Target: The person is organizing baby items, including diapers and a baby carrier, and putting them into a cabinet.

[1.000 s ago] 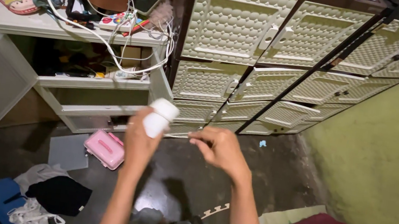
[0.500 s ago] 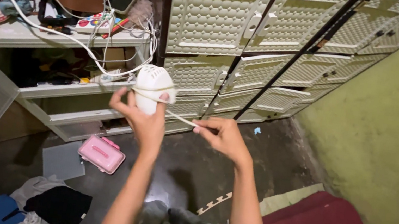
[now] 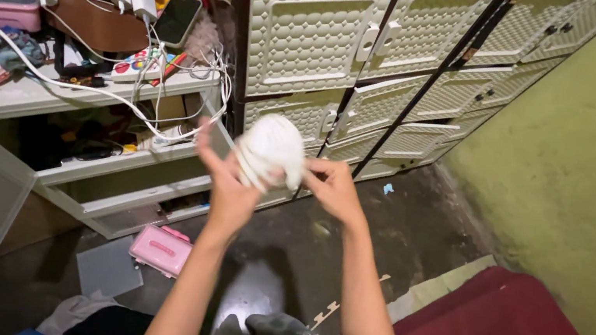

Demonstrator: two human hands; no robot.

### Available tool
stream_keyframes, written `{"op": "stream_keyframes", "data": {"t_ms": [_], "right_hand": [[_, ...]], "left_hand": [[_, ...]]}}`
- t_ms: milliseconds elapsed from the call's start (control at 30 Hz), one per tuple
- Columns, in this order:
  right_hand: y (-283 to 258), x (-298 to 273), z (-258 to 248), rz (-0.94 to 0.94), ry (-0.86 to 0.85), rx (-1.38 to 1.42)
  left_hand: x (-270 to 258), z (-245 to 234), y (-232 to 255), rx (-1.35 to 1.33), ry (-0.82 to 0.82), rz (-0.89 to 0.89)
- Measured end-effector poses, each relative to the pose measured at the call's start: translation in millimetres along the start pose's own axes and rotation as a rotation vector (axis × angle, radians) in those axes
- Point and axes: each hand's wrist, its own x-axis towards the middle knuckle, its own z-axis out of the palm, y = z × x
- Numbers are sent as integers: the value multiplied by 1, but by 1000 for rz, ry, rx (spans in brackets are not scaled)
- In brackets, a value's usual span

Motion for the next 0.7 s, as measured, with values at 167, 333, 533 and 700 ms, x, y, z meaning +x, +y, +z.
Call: {"op": "stream_keyframes", "data": {"t_ms": [167,333,533,700], "right_hand": [[-44,-17,-5,41,23,-338],[-81,-16,-42,-134,78,-632],[-22,14,-105,-178,33,16],[33,63,-121,-59,383,634]], "left_hand": [[20,-2,-8,486,283,197],[32,7,-11,1195,-178,23],[63,48,-23,156,-819,-244],[118,126,-67,-260,-327,-14]]}}
